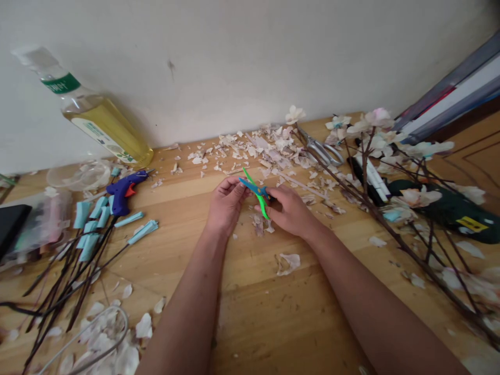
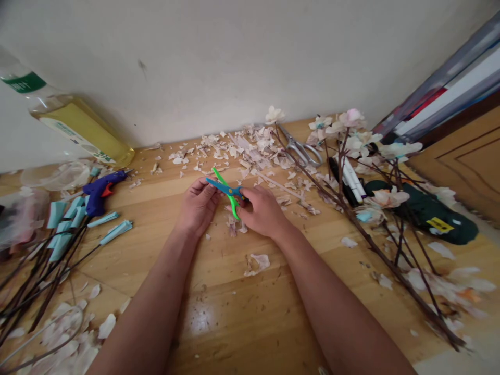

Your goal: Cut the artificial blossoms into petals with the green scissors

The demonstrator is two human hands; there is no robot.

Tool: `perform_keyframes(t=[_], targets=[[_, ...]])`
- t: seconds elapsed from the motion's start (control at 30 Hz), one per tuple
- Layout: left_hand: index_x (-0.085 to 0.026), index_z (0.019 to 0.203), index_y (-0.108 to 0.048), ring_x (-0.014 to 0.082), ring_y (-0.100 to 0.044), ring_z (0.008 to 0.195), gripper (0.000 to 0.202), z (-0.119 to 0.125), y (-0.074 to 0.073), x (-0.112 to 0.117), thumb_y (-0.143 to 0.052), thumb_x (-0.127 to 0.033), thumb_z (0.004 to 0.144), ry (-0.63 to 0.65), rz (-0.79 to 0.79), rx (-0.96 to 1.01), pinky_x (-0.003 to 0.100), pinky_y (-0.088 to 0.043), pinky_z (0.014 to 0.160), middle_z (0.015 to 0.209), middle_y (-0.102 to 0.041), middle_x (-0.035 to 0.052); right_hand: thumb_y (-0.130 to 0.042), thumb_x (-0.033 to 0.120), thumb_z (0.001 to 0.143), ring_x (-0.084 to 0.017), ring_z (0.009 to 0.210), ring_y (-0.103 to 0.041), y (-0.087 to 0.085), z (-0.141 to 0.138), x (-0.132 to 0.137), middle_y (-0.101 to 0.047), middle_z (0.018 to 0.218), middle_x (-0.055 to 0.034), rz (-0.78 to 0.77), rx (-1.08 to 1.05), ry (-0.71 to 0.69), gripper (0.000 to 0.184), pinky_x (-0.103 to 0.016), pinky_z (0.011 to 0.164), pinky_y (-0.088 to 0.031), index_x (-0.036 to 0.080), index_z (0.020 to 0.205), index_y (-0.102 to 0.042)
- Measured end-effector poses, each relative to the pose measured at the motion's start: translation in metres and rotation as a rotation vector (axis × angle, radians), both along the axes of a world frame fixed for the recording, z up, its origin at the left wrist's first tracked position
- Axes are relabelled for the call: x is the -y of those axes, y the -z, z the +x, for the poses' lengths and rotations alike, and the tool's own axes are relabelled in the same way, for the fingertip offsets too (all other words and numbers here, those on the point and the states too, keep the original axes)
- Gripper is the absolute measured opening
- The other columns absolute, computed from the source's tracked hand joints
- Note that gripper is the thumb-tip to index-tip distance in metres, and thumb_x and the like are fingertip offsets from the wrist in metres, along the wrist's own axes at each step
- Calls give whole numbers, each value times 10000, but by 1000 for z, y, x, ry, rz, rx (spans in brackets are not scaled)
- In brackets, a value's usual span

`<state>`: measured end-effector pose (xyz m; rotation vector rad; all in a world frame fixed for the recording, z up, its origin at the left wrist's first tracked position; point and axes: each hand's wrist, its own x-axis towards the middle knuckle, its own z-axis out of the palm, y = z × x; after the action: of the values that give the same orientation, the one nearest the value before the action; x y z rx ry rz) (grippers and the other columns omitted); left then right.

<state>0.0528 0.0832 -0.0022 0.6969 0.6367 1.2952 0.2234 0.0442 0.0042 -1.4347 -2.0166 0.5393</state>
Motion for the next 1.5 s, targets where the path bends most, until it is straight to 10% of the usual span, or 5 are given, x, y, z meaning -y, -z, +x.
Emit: perform_keyframes(t=[1.07,1.5], targets=[[-165,781,-676,71,-551,639,256,-3,-6,2,-862,-313,686,31,-74,-53,193,-460,630,682,-597,-28,-523,234,869,-230,767,-553,9,1,-4,-617,781,-50,19,-63,251,96,-327,688,-402,229,850,-616],[-190,837,-724,109,-621,683,201,-1,6,-1,-810,-345,742,-54,113,-251,233,-498,702,744,-684,7,-591,221,801,-256,859,-501,3,-2,-1,-628,833,-51,50,157,100,77,-359,762,-356,229,832,-521]])
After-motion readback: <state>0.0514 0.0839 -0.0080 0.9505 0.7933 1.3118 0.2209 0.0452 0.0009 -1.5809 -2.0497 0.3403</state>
